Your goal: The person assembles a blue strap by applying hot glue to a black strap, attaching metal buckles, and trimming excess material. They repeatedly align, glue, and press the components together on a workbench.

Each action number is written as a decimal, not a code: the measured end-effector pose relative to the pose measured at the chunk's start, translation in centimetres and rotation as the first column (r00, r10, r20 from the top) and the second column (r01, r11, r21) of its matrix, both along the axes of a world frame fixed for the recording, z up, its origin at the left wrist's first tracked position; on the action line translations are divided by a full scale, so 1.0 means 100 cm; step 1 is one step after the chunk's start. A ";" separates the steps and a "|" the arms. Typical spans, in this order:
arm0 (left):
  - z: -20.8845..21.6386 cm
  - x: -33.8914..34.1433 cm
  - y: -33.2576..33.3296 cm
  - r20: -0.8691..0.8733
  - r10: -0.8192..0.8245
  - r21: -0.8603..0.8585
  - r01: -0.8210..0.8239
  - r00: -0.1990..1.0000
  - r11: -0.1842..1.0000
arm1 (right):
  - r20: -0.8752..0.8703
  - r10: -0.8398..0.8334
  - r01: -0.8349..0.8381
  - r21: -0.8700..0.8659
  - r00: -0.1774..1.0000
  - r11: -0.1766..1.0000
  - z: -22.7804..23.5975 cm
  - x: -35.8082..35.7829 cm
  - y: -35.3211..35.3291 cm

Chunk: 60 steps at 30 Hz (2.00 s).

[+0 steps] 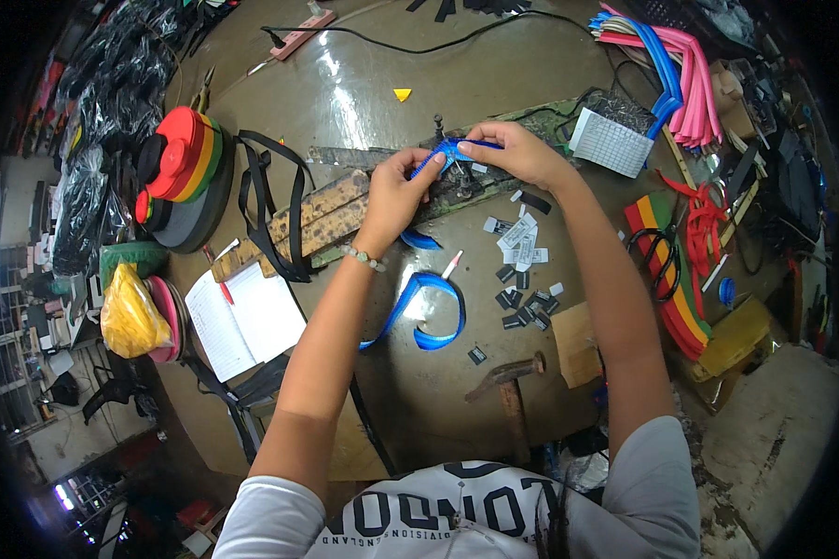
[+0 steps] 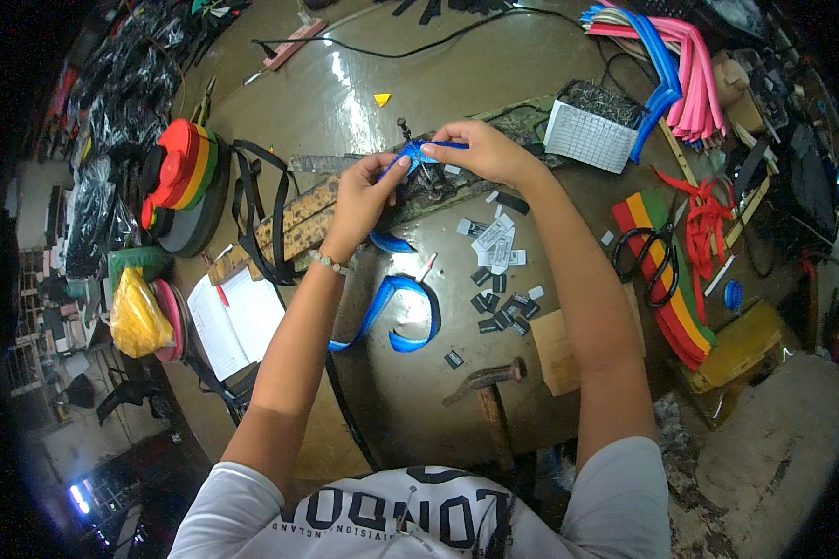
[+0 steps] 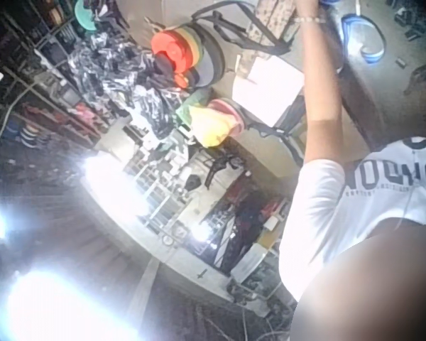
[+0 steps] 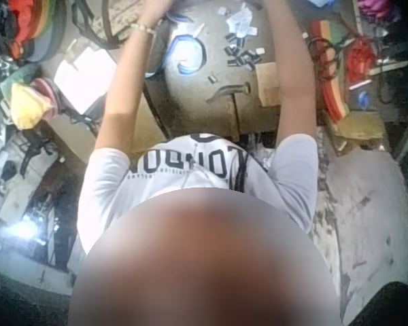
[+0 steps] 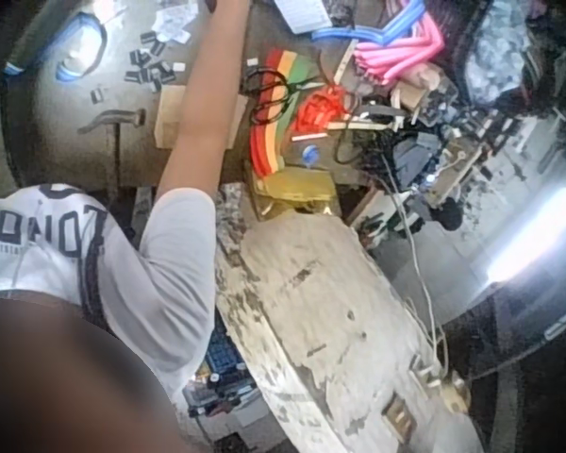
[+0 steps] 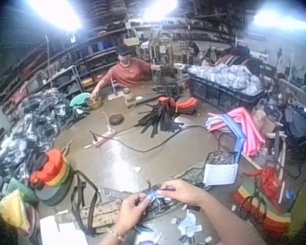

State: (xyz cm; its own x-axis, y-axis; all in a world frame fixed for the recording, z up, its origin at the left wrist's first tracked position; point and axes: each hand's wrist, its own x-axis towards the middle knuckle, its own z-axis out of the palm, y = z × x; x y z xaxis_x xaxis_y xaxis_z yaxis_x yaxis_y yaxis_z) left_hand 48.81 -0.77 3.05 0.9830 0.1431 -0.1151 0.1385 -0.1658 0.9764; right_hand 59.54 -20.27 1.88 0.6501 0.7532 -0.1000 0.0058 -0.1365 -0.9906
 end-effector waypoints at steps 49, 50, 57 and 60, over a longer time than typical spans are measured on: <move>-0.007 -0.003 -0.006 0.023 0.074 0.139 -0.076 0.997 0.987 | 0.216 -0.054 0.059 -0.016 0.975 0.998 -0.007 -0.006 0.001; -0.009 -0.003 -0.006 0.041 0.074 0.140 -0.079 0.996 0.987 | 0.204 -0.049 0.054 -0.019 0.978 0.998 -0.008 -0.007 0.001; -0.020 -0.004 -0.008 0.124 0.128 0.221 -0.153 0.984 0.963 | 0.232 -0.112 0.118 -0.009 0.966 0.993 -0.013 -0.012 0.003; -0.020 -0.005 -0.008 0.141 0.101 0.260 -0.136 0.985 0.956 | 0.207 -0.119 0.125 -0.016 0.971 0.992 -0.013 -0.014 0.003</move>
